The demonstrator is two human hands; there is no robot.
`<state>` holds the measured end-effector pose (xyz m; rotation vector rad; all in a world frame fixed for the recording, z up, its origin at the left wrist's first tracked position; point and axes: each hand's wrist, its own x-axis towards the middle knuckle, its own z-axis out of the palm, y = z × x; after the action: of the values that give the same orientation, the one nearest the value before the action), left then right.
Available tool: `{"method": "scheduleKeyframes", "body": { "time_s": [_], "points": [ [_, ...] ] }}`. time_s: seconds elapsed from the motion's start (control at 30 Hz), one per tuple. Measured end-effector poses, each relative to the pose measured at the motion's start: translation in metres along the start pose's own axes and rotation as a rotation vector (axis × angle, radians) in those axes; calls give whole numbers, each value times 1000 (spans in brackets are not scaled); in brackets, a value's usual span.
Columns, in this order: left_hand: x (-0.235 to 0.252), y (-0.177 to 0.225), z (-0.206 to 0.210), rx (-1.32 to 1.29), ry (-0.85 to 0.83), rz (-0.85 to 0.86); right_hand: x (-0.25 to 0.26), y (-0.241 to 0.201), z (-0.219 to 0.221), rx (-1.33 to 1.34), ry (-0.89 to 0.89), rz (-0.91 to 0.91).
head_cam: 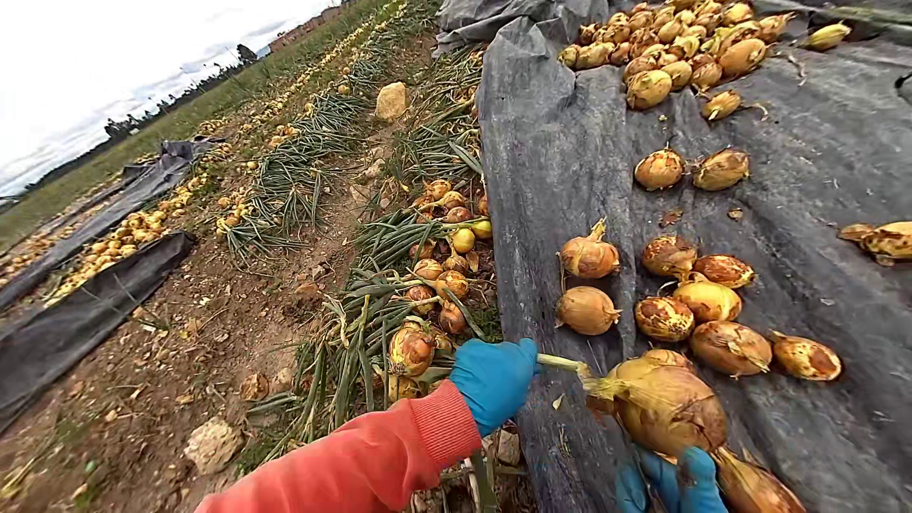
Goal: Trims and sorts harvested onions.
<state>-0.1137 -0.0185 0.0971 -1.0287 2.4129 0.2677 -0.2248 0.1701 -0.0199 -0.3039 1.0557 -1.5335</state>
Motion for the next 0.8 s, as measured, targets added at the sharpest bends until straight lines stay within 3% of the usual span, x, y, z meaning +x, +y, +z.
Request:
{"method": "scheduleKeyframes", "body": {
  "time_s": [0.07,0.1,0.17,0.23,0.4,0.47,0.57,0.7,0.8],
  "points": [
    [46,-71,6,223,-4,-258,11,-4,-15,74,-29,-124],
    [63,-111,16,269,-11,-274,17,-11,-20,70,-36,-150],
    [83,-169,44,89,-44,-153,23,-19,-24,-61,-43,-102],
    [91,-190,70,-209,-115,-136,25,-20,-17,-219,-51,30],
    [44,-168,97,-507,-391,-192,26,-2,-19,-302,41,226],
    [16,-150,130,-423,-434,-164,27,9,-20,-342,75,292],
    [-1,-116,177,-428,-205,-325,26,29,-14,-489,54,404],
    [-18,-72,176,-442,-53,-374,23,33,-10,-669,-5,418],
    [-28,-51,191,-694,88,-442,20,32,-20,-663,37,389]
  ]
}}
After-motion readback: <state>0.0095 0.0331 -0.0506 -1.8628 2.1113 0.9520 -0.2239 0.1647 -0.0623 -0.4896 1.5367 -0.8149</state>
